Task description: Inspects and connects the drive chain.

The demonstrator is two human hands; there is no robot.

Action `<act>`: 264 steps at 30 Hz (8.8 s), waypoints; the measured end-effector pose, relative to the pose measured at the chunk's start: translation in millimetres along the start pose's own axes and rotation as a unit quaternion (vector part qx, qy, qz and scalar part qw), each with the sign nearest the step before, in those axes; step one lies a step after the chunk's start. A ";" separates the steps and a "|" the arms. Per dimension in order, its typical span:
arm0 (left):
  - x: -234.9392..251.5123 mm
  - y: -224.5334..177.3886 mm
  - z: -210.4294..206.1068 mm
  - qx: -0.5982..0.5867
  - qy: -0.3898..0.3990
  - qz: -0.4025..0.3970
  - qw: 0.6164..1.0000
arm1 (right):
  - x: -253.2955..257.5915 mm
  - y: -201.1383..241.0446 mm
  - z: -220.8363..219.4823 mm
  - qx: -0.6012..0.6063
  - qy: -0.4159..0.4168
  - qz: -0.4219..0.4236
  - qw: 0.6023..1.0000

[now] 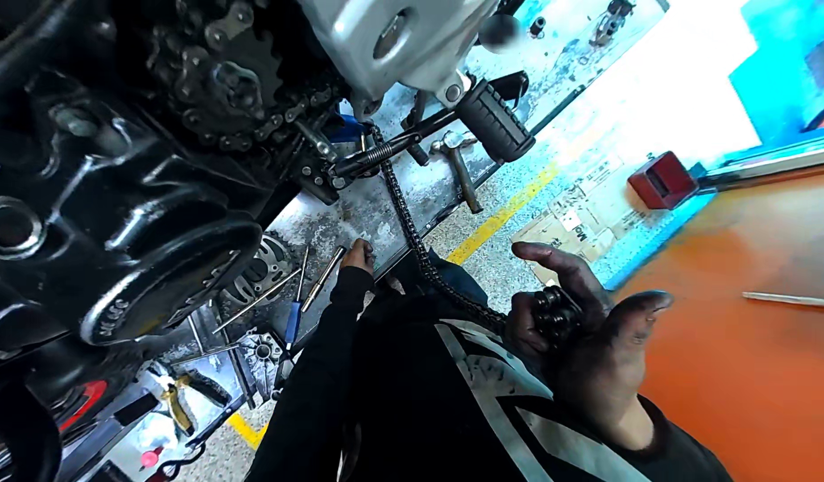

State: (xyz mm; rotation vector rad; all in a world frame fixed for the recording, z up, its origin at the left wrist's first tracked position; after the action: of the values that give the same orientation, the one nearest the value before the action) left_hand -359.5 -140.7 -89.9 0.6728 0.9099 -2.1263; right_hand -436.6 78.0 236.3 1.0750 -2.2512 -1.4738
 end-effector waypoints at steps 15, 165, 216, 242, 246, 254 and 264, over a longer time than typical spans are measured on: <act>-27.3 -13.5 14.2 0.147 -0.046 -0.022 0.988 | 6.4 -2.6 -3.0 0.007 0.006 -0.004 1.000; -97.1 -78.6 131.5 -0.189 -0.024 -0.227 0.955 | 11.2 -19.0 -3.9 -0.094 0.175 0.105 0.974; -237.3 -162.0 156.7 -0.038 0.266 -0.440 0.857 | -16.0 -66.4 -43.0 -0.283 0.275 0.024 0.919; 29.7 -26.8 32.5 0.090 -0.045 -0.096 0.990 | -9.1 -49.7 -4.9 -0.234 0.206 0.018 0.950; 30.8 -26.5 30.9 0.087 -0.037 -0.096 0.991 | -8.2 -49.7 -2.6 -0.232 0.202 0.011 0.951; 31.2 -20.9 24.1 0.083 -0.026 -0.097 0.991 | -5.9 -50.6 -1.2 -0.236 0.201 0.014 0.951; 22.1 -26.0 27.6 0.087 -0.054 -0.119 0.988 | -4.1 -52.4 -2.3 -0.239 0.198 0.001 0.951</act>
State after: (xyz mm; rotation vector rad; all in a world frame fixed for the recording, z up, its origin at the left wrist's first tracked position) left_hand -397.9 -158.1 -77.8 0.5504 0.7841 -2.4516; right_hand -409.2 67.7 192.7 1.0845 -1.5202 -1.5257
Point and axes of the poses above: each hand's wrist, its own x-axis towards the middle knuckle, its own z-axis out of the back of the hand, y = z × x, the point moved 10 cm from there along x, towards the middle knuckle, and after that the axes turned 10 degrees about x, right-handed, at the moved point
